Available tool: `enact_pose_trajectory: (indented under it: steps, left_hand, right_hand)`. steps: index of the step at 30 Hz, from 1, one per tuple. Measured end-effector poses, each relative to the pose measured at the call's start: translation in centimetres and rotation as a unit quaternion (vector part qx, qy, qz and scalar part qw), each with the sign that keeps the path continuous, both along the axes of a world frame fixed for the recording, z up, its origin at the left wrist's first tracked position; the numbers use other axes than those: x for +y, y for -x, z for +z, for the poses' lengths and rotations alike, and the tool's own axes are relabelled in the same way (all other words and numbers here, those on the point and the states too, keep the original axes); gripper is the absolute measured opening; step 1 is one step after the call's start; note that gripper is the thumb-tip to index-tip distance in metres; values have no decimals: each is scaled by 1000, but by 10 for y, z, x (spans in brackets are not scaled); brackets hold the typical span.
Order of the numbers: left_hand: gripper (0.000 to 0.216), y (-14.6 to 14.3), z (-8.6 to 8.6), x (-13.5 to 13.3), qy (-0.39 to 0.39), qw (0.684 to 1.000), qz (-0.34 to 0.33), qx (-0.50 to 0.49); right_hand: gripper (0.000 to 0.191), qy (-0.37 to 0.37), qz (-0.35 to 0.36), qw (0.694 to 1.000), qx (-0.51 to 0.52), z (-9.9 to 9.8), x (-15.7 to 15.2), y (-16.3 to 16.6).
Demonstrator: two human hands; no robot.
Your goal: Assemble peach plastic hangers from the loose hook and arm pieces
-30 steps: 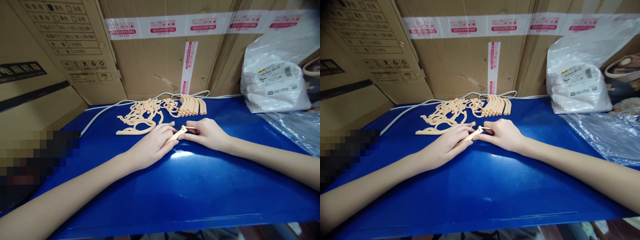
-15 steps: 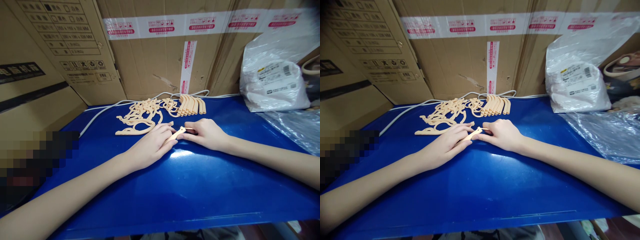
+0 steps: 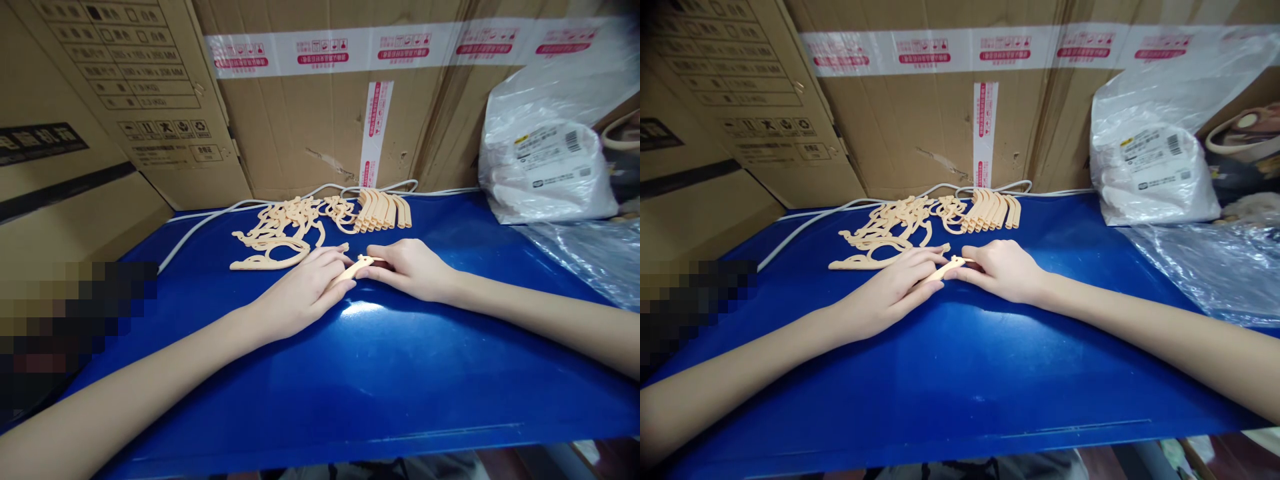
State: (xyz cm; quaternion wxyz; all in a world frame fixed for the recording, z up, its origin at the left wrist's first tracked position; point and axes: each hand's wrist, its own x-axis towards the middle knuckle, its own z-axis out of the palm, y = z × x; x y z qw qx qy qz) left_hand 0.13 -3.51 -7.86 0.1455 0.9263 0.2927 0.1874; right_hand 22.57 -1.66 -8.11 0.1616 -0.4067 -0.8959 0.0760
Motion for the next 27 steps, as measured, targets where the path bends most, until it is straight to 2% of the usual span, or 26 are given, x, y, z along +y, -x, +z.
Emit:
enact_pose_trajectory:
  steps: [7, 27]
  left_hand:
    - [25, 1, 1, 0, 0, 1000, 0, -9]
    - [26, 1, 2, 0, -21, 999, 1, 26]
  right_hand:
    - [45, 5, 41, 998, 43, -1, 1, -1]
    - [50, 0, 26, 1000, 10, -1, 1, -1]
